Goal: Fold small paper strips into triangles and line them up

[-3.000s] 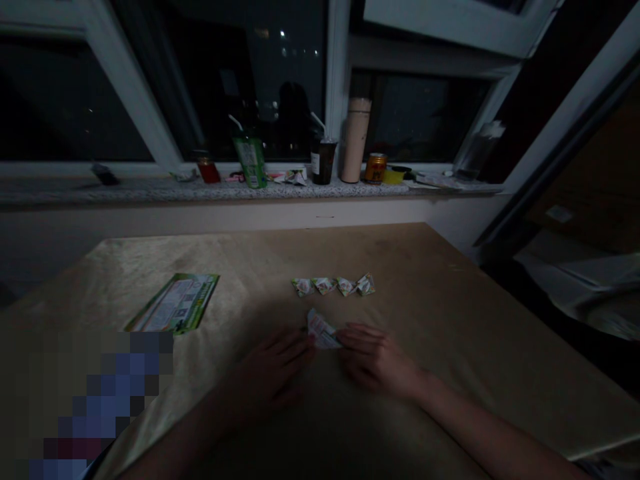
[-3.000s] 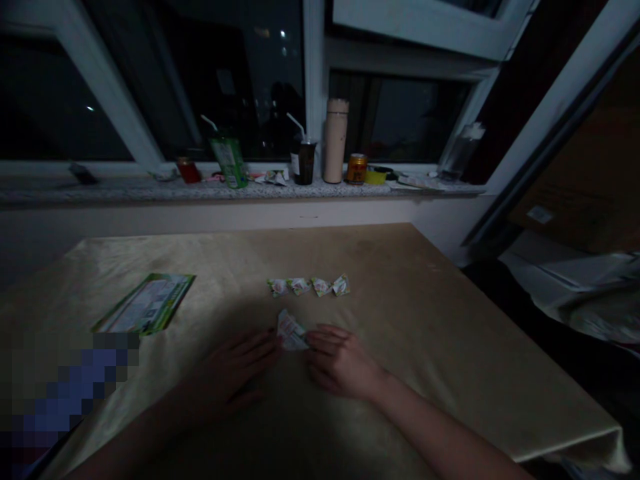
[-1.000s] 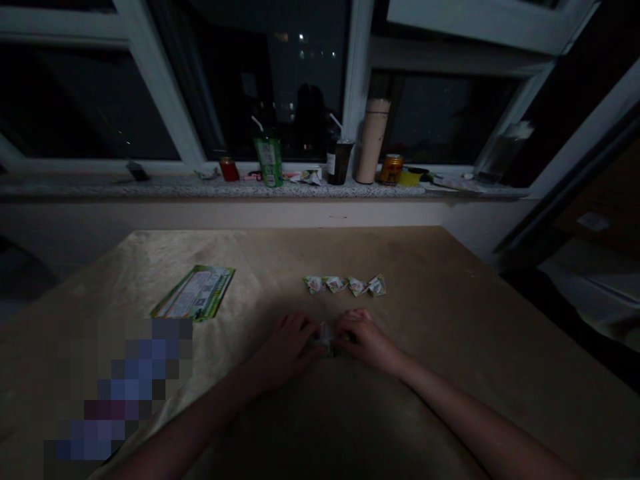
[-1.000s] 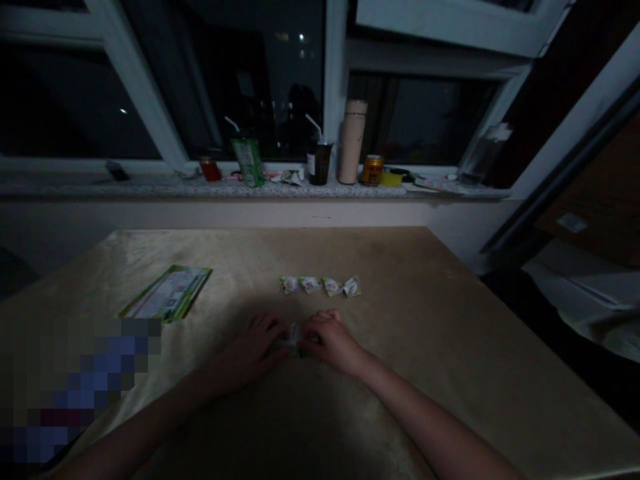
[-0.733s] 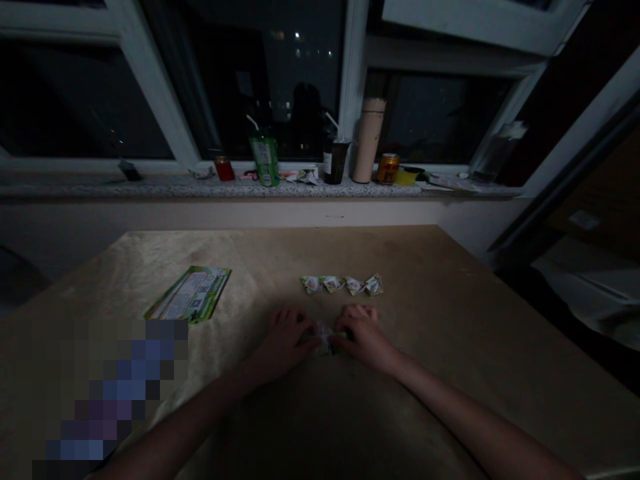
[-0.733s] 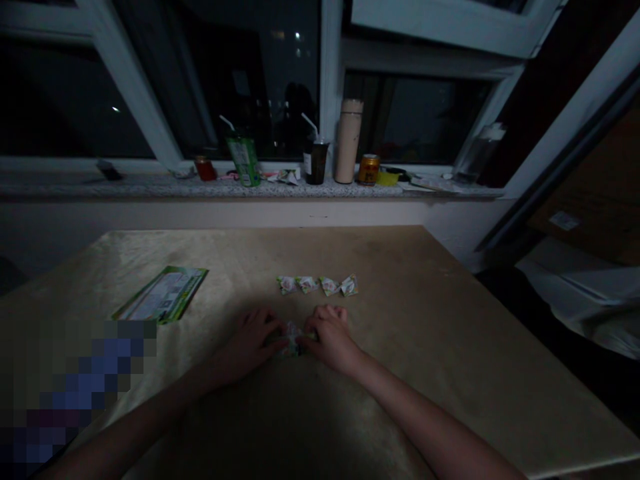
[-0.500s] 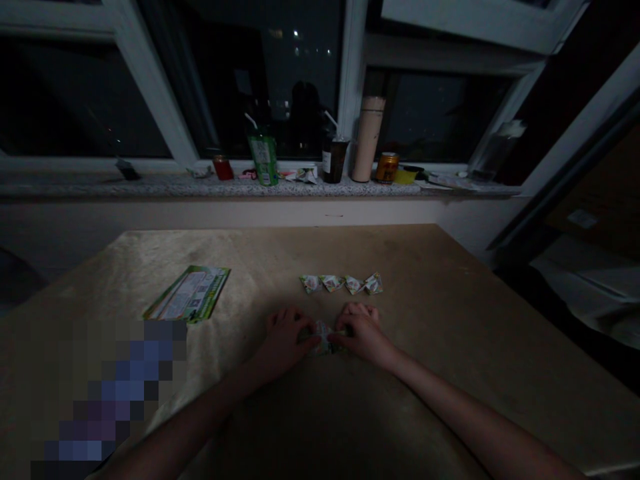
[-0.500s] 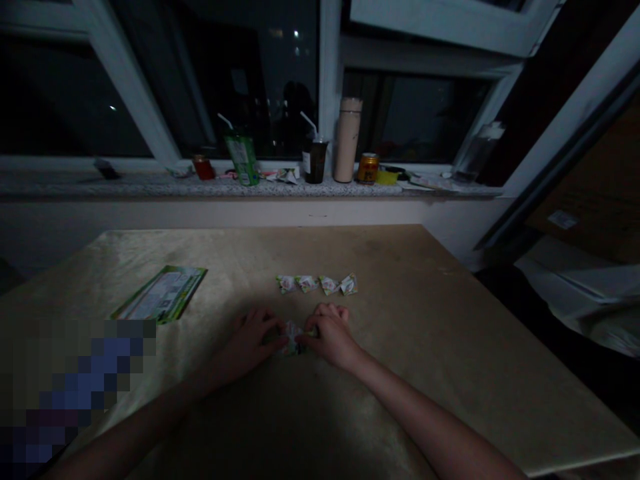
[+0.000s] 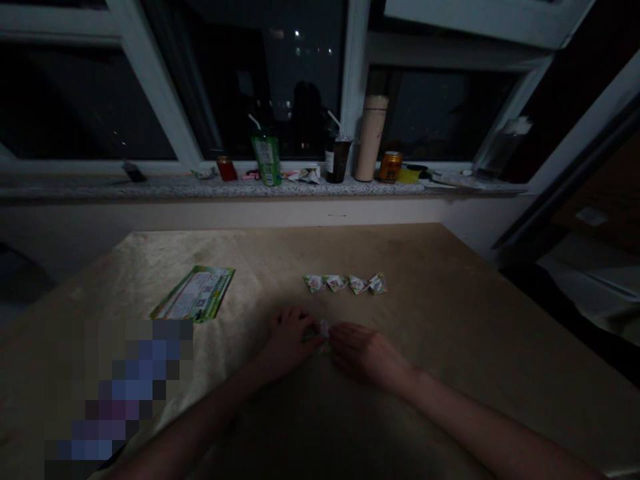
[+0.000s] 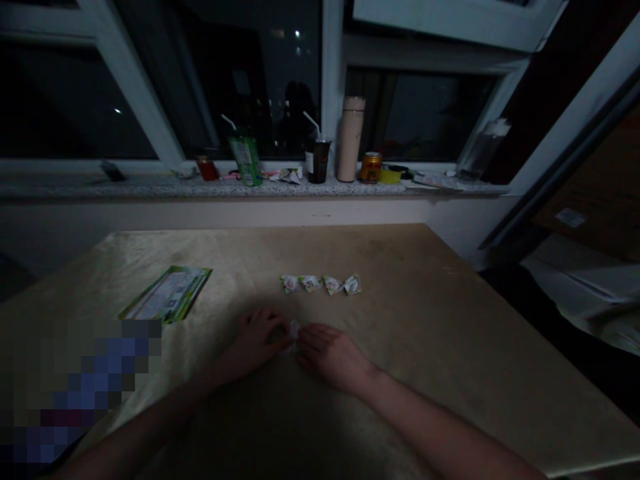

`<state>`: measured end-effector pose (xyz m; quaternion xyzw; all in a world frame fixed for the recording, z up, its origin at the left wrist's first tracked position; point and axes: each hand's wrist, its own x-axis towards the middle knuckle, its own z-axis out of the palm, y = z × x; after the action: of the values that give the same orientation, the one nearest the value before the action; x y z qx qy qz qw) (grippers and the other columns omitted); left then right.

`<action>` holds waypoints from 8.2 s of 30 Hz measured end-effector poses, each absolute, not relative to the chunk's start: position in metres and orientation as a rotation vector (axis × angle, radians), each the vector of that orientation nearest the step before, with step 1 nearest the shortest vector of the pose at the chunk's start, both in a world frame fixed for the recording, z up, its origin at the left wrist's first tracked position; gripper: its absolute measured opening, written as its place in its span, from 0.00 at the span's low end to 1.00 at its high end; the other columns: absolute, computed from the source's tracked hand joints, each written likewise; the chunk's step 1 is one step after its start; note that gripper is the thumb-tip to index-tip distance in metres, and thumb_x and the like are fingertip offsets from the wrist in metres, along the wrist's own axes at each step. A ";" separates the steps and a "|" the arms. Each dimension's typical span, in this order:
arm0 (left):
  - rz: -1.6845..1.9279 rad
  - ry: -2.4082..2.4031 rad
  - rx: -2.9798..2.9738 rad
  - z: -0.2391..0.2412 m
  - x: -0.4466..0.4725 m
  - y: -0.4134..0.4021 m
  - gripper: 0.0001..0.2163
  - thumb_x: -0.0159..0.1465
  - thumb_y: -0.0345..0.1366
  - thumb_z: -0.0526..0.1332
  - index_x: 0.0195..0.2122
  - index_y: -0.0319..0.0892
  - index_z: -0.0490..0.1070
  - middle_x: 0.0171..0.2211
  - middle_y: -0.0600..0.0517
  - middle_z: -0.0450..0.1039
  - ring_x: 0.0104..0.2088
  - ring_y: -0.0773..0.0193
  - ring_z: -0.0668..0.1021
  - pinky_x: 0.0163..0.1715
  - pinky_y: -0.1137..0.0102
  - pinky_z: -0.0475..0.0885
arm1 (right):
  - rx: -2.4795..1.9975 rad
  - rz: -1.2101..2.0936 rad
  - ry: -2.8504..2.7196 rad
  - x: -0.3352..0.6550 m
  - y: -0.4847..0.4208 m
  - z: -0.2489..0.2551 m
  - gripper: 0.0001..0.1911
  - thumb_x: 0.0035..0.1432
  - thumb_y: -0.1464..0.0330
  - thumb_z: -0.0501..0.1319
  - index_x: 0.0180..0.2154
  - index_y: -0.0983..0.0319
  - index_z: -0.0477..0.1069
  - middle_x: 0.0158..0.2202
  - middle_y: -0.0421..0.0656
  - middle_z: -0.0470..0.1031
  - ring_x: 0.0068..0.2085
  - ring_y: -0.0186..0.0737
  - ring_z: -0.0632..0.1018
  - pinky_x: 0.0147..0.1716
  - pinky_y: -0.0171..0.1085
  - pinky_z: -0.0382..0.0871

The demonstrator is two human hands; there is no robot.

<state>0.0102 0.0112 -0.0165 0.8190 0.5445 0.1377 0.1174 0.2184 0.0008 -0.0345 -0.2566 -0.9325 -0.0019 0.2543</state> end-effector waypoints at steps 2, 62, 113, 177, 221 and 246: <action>0.419 1.590 2.399 -0.016 0.010 0.010 0.10 0.62 0.44 0.59 0.37 0.45 0.73 0.40 0.50 0.70 0.44 0.51 0.70 0.45 0.54 0.60 | -0.739 0.006 -2.549 0.219 0.000 -0.037 0.14 0.61 0.68 0.55 0.47 0.65 0.71 0.47 0.49 0.76 0.46 0.44 0.77 0.51 0.40 0.70; 0.202 1.575 2.964 -0.028 0.021 -0.072 0.28 0.63 0.47 0.55 0.59 0.33 0.62 0.58 0.40 0.65 0.53 0.49 0.72 0.51 0.57 0.64 | -0.778 0.359 -2.634 0.234 -0.002 -0.022 0.18 0.66 0.68 0.50 0.55 0.61 0.65 0.58 0.45 0.67 0.59 0.36 0.67 0.64 0.42 0.48; 0.300 1.347 2.879 -0.018 0.004 -0.048 0.33 0.60 0.53 0.58 0.64 0.44 0.54 0.64 0.44 0.54 0.61 0.47 0.60 0.58 0.53 0.55 | -0.934 -0.011 -2.575 0.243 -0.010 -0.027 0.17 0.64 0.70 0.50 0.52 0.57 0.68 0.51 0.40 0.74 0.58 0.39 0.67 0.64 0.54 0.45; 0.270 1.054 2.719 -0.010 0.003 -0.035 0.31 0.64 0.37 0.55 0.66 0.46 0.44 0.66 0.48 0.48 0.63 0.52 0.56 0.60 0.55 0.57 | -0.725 0.443 -2.568 0.247 0.021 -0.012 0.13 0.62 0.65 0.57 0.48 0.56 0.72 0.49 0.42 0.72 0.53 0.40 0.67 0.54 0.42 0.55; 0.118 0.969 2.686 -0.005 0.008 -0.035 0.35 0.63 0.43 0.58 0.67 0.45 0.41 0.66 0.46 0.48 0.64 0.50 0.55 0.61 0.56 0.52 | -1.272 0.809 -2.278 0.233 0.043 -0.022 0.13 0.42 0.68 0.71 0.30 0.60 0.70 0.37 0.36 0.68 0.45 0.39 0.67 0.53 0.44 0.48; 0.103 0.960 2.679 -0.007 0.009 -0.036 0.35 0.62 0.44 0.58 0.67 0.43 0.42 0.67 0.45 0.44 0.65 0.50 0.52 0.61 0.54 0.52 | -1.245 0.822 -2.295 0.233 0.040 -0.017 0.10 0.42 0.67 0.72 0.30 0.58 0.75 0.36 0.38 0.70 0.47 0.43 0.69 0.56 0.50 0.47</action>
<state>0.0087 -0.0361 -0.0068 0.9307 0.3333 0.0357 0.1466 0.2328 0.0405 -0.0172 -0.4457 -0.8213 0.2940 0.2009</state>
